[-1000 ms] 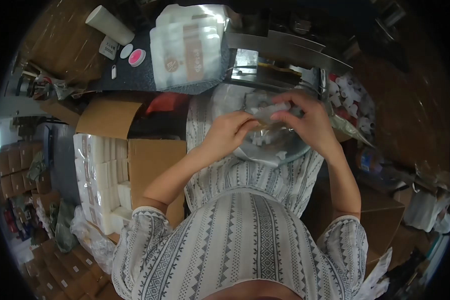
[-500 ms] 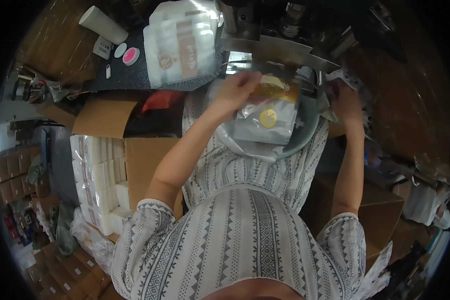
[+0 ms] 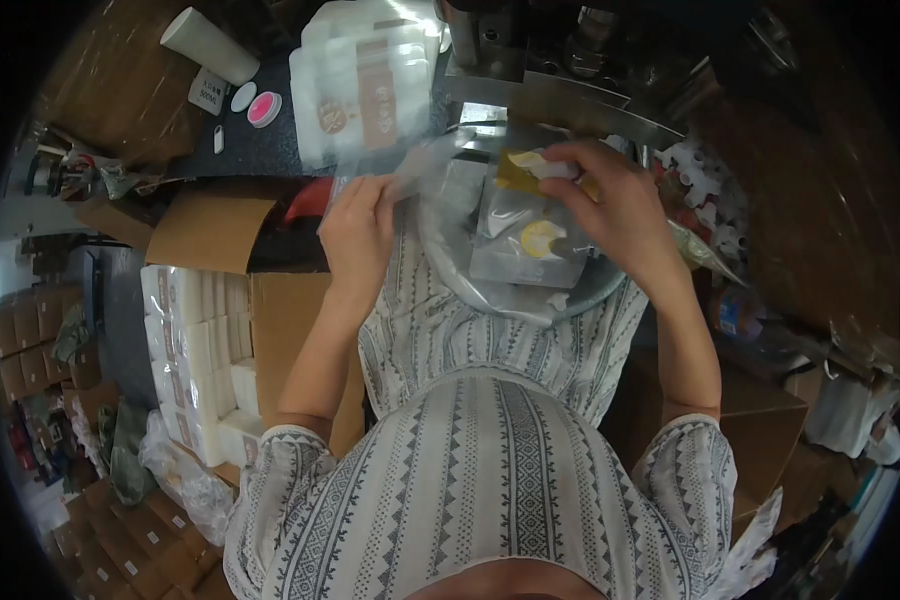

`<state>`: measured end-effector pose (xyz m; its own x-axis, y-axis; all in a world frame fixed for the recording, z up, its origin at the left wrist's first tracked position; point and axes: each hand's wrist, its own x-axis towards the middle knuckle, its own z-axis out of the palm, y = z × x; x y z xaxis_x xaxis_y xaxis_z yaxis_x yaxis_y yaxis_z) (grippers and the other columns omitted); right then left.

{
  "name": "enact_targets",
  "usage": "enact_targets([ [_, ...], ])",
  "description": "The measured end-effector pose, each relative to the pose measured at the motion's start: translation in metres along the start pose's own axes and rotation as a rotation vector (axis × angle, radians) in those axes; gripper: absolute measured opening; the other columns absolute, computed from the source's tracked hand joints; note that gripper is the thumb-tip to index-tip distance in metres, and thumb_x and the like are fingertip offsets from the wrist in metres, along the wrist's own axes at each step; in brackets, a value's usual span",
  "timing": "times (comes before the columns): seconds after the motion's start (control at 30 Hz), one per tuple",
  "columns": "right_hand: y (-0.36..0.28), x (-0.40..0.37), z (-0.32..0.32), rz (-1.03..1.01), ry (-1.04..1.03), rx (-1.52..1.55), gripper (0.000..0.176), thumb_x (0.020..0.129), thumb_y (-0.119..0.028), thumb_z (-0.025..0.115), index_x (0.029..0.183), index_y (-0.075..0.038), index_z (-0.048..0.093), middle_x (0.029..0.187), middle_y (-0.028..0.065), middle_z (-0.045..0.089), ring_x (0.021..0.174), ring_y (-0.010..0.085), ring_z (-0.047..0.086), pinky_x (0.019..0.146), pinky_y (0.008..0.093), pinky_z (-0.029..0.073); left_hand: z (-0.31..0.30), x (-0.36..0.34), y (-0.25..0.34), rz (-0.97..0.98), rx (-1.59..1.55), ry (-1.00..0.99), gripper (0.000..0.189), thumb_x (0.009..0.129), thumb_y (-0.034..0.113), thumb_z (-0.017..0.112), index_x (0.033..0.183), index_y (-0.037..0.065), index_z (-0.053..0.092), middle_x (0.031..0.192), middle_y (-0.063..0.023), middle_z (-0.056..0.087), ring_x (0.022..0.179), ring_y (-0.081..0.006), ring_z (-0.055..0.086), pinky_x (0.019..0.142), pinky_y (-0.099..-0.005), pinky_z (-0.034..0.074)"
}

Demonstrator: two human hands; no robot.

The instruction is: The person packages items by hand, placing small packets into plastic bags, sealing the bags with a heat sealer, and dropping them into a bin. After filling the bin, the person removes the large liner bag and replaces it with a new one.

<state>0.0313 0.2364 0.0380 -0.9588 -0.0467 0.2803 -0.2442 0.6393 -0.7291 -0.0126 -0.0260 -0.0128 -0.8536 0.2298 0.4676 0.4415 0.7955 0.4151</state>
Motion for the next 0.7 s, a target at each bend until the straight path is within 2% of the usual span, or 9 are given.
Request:
enact_targets([
  [0.03, -0.001, 0.004, 0.01, -0.181, 0.034, -0.105, 0.024, 0.08, -0.012, 0.067, 0.102, -0.005, 0.064, 0.087, 0.0093, 0.065, 0.075, 0.021, 0.062, 0.067, 0.0332, 0.049, -0.004, -0.001, 0.005, 0.025, -0.031, 0.012, 0.01, 0.082, 0.006, 0.061, 0.091, 0.004, 0.064, 0.08, -0.0128, 0.06, 0.072, -0.0323, 0.059, 0.062, -0.0365, 0.047],
  [0.17, -0.002, 0.008, 0.021, -0.226, -0.021, -0.157, 0.023, 0.081, -0.013, 0.067, 0.101, -0.004, 0.064, 0.09, 0.0077, 0.065, 0.078, 0.0202, 0.063, 0.069, 0.0336, 0.05, -0.005, -0.004, 0.017, 0.19, -0.177, -0.004, 0.01, 0.081, 0.005, 0.061, 0.09, 0.003, 0.063, 0.081, -0.0136, 0.061, 0.074, -0.0322, 0.06, 0.063, -0.0366, 0.047],
  [0.23, 0.004, 0.006, 0.016, -0.173, -0.129, 0.122, 0.025, 0.08, -0.013, 0.068, 0.102, -0.004, 0.063, 0.092, 0.0076, 0.066, 0.081, 0.0203, 0.064, 0.072, 0.0321, 0.05, 0.007, -0.01, 0.026, 0.123, -0.347, -0.302, 0.011, 0.083, 0.006, 0.062, 0.093, 0.002, 0.065, 0.082, -0.014, 0.063, 0.068, -0.0294, 0.06, 0.062, -0.0338, 0.047],
  [0.27, 0.007, 0.005, 0.013, -0.171, -0.129, 0.121, 0.025, 0.08, -0.013, 0.068, 0.102, -0.004, 0.063, 0.092, 0.0076, 0.066, 0.081, 0.0203, 0.064, 0.072, 0.0321, 0.05, 0.014, -0.009, 0.032, 0.123, -0.349, -0.303, 0.011, 0.083, 0.006, 0.062, 0.093, 0.002, 0.065, 0.082, -0.014, 0.063, 0.068, -0.0294, 0.06, 0.062, -0.0338, 0.047],
  [0.33, 0.015, 0.0, 0.004, 0.082, -0.189, 0.128, 0.027, 0.079, -0.013, 0.069, 0.104, -0.004, 0.063, 0.094, 0.0081, 0.066, 0.085, 0.0192, 0.063, 0.075, 0.0306, 0.05, 0.027, -0.004, 0.044, 0.143, -0.491, -0.452, 0.013, 0.084, 0.012, 0.061, 0.091, 0.002, 0.065, 0.082, -0.0151, 0.063, 0.073, -0.0341, 0.061, 0.062, -0.0377, 0.047],
  [0.47, 0.03, -0.007, -0.015, 0.132, -0.23, 0.072, 0.028, 0.078, -0.012, 0.07, 0.104, -0.003, 0.063, 0.095, 0.0082, 0.066, 0.086, 0.0178, 0.063, 0.076, 0.0289, 0.049, 0.046, 0.004, 0.057, 0.109, -0.531, -0.535, 0.017, 0.085, 0.016, 0.061, 0.092, 0.002, 0.065, 0.08, -0.016, 0.063, 0.068, -0.0312, 0.062, 0.061, -0.0368, 0.048],
  [0.57, 0.03, -0.013, -0.023, 0.209, -0.126, 0.036, 0.027, 0.079, -0.012, 0.069, 0.104, -0.003, 0.064, 0.095, 0.0089, 0.066, 0.086, 0.0176, 0.063, 0.076, 0.0291, 0.048, 0.056, 0.008, 0.06, -0.106, -0.734, -0.666, 0.019, 0.087, 0.019, 0.062, 0.094, 0.002, 0.066, 0.078, -0.013, 0.066, 0.065, -0.0217, 0.064, 0.06, -0.031, 0.049],
  [0.63, 0.024, -0.018, -0.03, 0.28, 0.03, -0.169, 0.031, 0.08, -0.013, 0.068, 0.108, -0.003, 0.062, 0.095, 0.0098, 0.066, 0.085, 0.0182, 0.062, 0.075, 0.0298, 0.048, 0.055, 0.021, 0.063, -0.513, -0.903, -0.782, 0.025, 0.089, 0.022, 0.061, 0.096, -0.002, 0.065, 0.081, -0.009, 0.067, 0.065, -0.0126, 0.062, 0.059, -0.0244, 0.049],
  [0.7, 0.027, -0.022, -0.036, 0.302, 0.033, -0.186, 0.031, 0.08, -0.014, 0.067, 0.108, -0.003, 0.062, 0.095, 0.0118, 0.065, 0.087, 0.02, 0.063, 0.076, 0.0304, 0.048, 0.068, 0.03, 0.059, -0.577, -1.03, -0.76, 0.028, 0.09, 0.023, 0.061, 0.097, -0.003, 0.064, 0.083, -0.0085, 0.066, 0.066, -0.0112, 0.062, 0.059, -0.0226, 0.049],
])
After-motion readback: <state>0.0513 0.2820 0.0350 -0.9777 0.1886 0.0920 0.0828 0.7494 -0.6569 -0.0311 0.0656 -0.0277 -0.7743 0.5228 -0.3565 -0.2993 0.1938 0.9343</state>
